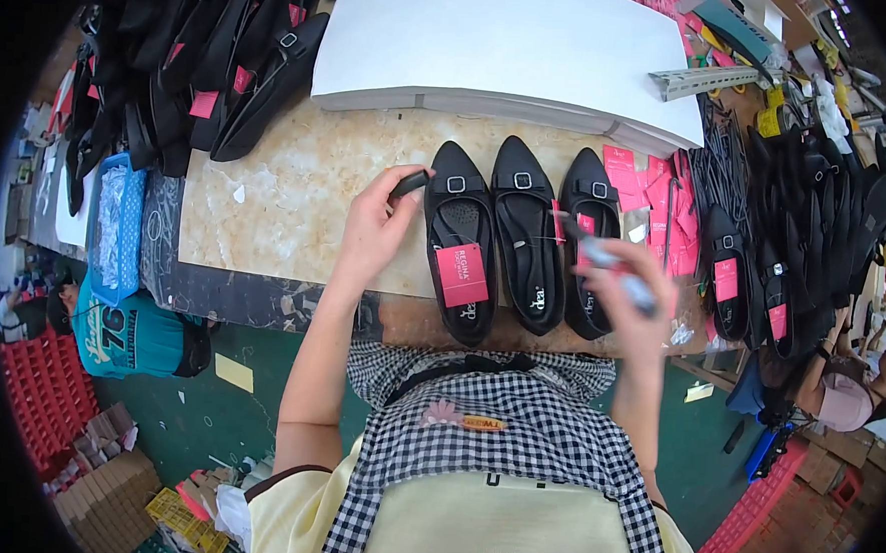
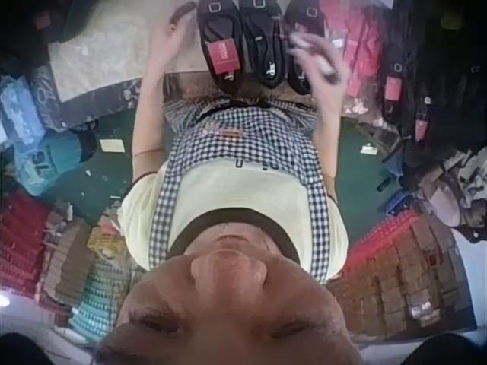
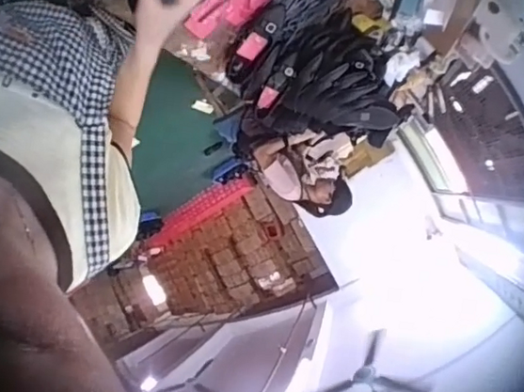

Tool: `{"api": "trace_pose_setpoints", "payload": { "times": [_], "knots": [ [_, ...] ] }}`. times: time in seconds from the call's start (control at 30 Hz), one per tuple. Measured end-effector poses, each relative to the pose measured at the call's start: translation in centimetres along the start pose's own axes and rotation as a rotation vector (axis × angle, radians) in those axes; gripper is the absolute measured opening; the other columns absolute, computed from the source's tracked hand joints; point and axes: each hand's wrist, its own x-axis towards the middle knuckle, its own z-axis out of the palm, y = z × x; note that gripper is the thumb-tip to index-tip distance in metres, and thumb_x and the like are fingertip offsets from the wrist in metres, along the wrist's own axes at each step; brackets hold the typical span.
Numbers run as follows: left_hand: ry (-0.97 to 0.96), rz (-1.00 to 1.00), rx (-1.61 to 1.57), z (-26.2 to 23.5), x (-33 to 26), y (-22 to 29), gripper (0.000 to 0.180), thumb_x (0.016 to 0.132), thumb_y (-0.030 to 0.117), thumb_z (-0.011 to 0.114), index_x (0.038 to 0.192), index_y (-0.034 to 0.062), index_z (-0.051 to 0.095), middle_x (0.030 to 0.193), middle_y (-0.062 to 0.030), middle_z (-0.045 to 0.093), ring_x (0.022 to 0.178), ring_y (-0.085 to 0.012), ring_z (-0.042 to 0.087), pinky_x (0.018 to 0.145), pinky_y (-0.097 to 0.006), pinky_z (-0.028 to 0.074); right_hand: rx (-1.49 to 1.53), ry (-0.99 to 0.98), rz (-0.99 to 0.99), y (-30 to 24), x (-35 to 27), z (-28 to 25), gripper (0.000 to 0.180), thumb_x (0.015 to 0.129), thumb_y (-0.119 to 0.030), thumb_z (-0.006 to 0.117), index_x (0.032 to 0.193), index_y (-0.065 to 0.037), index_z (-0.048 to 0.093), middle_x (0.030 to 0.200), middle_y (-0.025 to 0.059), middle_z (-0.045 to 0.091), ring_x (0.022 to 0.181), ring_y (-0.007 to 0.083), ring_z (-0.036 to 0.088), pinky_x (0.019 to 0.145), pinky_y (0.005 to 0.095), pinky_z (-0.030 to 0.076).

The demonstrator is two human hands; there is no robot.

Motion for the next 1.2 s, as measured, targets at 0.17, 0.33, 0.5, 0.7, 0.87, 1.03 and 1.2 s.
{"api": "trace_pose_setpoints", "payload": {
  "times": [0.17,0.33,0.5,0.7,0.87,1.03,1.2],
  "knots": [
    [0.058,-0.065,0.138,1.3,0.4,-3.0,0.036,0.079,0.007,0.075,0.112,0.0061,0.061,0.08,0.0037,0.056,0.062,-0.0033,0.041,0.057,-0.021,0.038,-0.167,-0.182,-0.272,1.0,2.3,8.2,0.018,0.082,-0.011,0.074,0.099,-0.006,0.069,0.08,0.0112,0.069,0.07,0.0238,0.069,0.062,0.0311,0.054],
    [0.099,0.015,0.128,2.5,0.5,-3.1,0.037,0.075,0.009,0.078,0.108,0.0074,0.061,0.086,-0.0037,0.06,0.062,-0.0123,0.05,0.058,-0.027,0.044,-0.245,-0.187,-0.279,1.4,2.8,10.2,0.017,0.083,-0.011,0.073,0.098,-0.007,0.068,0.079,0.0114,0.069,0.071,0.0249,0.069,0.062,0.0336,0.054],
    [0.116,0.021,0.145,2.4,0.3,-3.3,0.036,0.074,0.008,0.078,0.107,0.0084,0.062,0.089,-0.0039,0.061,0.063,-0.0127,0.051,0.059,-0.026,0.045,-0.286,-0.156,-0.206,1.1,3.0,10.1,0.015,0.083,-0.011,0.073,0.096,-0.006,0.067,0.079,0.0126,0.069,0.071,0.0265,0.07,0.062,0.0345,0.054],
    [0.12,0.02,0.123,2.5,0.3,-3.9,0.037,0.074,0.004,0.079,0.108,0.0093,0.064,0.087,0.0019,0.06,0.061,-0.0071,0.044,0.056,-0.022,0.04,-0.277,-0.162,-0.263,1.3,3.4,10.9,0.015,0.083,-0.011,0.073,0.094,-0.005,0.066,0.078,0.014,0.069,0.07,0.0275,0.069,0.062,0.0354,0.054],
    [0.131,0.013,0.107,2.6,0.3,-3.9,0.037,0.074,0.003,0.079,0.108,0.0091,0.064,0.088,0.0021,0.061,0.062,-0.0059,0.044,0.055,-0.022,0.04,-0.258,-0.147,-0.22,1.3,3.5,10.7,0.015,0.083,-0.012,0.073,0.094,-0.005,0.066,0.077,0.0146,0.068,0.07,0.0284,0.069,0.062,0.0358,0.054],
    [0.142,0.052,0.131,2.7,0.3,-4.2,0.037,0.075,0.003,0.078,0.108,0.0083,0.064,0.09,0.0021,0.062,0.063,-0.0055,0.045,0.056,-0.022,0.041,-0.24,-0.147,-0.192,1.5,3.4,10.4,0.013,0.083,-0.012,0.073,0.093,-0.005,0.066,0.077,0.0144,0.068,0.07,0.0284,0.069,0.062,0.0356,0.054],
    [0.148,0.045,0.106,2.7,0.3,-4.1,0.036,0.074,0.006,0.078,0.106,0.0085,0.063,0.089,-0.0034,0.061,0.063,-0.0127,0.051,0.059,-0.027,0.045,-0.271,-0.2,-0.232,1.0,3.1,10.8,0.013,0.083,-0.011,0.072,0.093,-0.004,0.066,0.079,0.0142,0.07,0.071,0.0269,0.07,0.063,0.0352,0.055]
  ]
}}
